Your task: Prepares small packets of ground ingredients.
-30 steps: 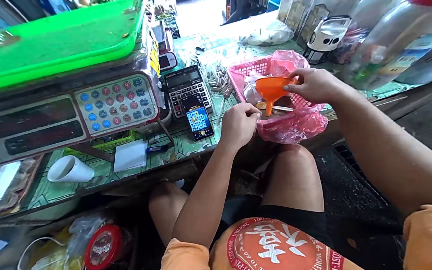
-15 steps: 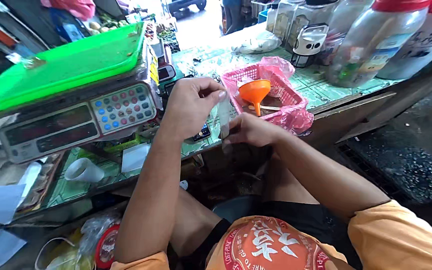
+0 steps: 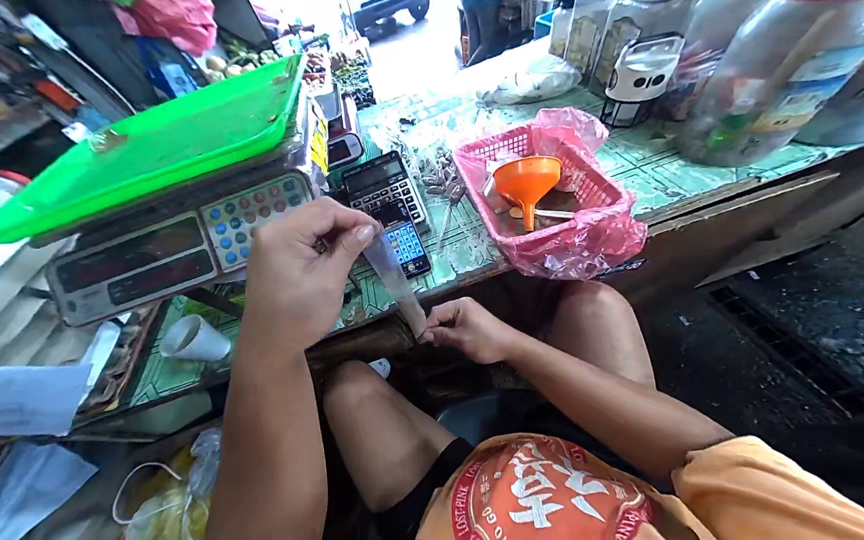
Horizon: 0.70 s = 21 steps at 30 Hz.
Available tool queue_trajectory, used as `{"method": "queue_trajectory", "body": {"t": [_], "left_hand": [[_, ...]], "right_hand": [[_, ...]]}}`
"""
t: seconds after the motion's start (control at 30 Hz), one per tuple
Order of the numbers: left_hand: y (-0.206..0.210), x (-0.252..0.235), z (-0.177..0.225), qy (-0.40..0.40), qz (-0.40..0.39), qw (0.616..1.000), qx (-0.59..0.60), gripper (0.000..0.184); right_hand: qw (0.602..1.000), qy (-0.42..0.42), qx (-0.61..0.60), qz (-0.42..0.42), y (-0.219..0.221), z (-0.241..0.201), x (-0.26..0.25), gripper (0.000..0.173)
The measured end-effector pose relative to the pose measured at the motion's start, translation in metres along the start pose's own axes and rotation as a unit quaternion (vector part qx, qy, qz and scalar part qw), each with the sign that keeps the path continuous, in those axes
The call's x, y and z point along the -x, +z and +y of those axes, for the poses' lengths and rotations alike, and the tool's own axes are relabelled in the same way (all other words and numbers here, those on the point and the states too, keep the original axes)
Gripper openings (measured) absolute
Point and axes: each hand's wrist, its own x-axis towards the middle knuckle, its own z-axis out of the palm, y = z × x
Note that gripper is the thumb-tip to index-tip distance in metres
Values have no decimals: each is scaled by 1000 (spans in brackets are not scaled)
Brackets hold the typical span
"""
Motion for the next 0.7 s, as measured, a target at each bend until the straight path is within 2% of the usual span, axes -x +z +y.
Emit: {"method": "queue_trajectory", "body": {"t": [0.1, 0.17, 0.23, 0.3, 0.37, 0.4, 0.57, 0.7], "left_hand": [[7, 15, -9, -27, 19, 999, -13, 9], [8, 24, -10, -40, 48, 998, 21, 8], [9, 32, -16, -41, 63, 994, 79, 7], [19, 48, -33, -62, 4, 990, 125, 7], [37, 67, -56, -82, -72, 988, 106, 9], [45, 76, -63, -90, -85, 988, 89, 8], [55, 97, -67, -121, -93, 985, 87, 10], [52, 92, -54, -114, -68, 987, 88, 11]], "right_hand": [[1000, 3, 9, -3, -1, 2, -2, 21], [996, 61, 60, -25, -12, 8, -2, 22], [982, 125, 126, -60, -26, 12, -4, 39], [971, 160, 167, -61, -36, 12, 2, 44], [972, 143, 179, -43, -43, 5, 11, 41], [975, 123, 179, -36, -44, -1, 14, 39], [989, 18, 134, -66, -24, -35, 8, 38], [988, 0, 101, -119, 5, -30, -9, 22]]}}
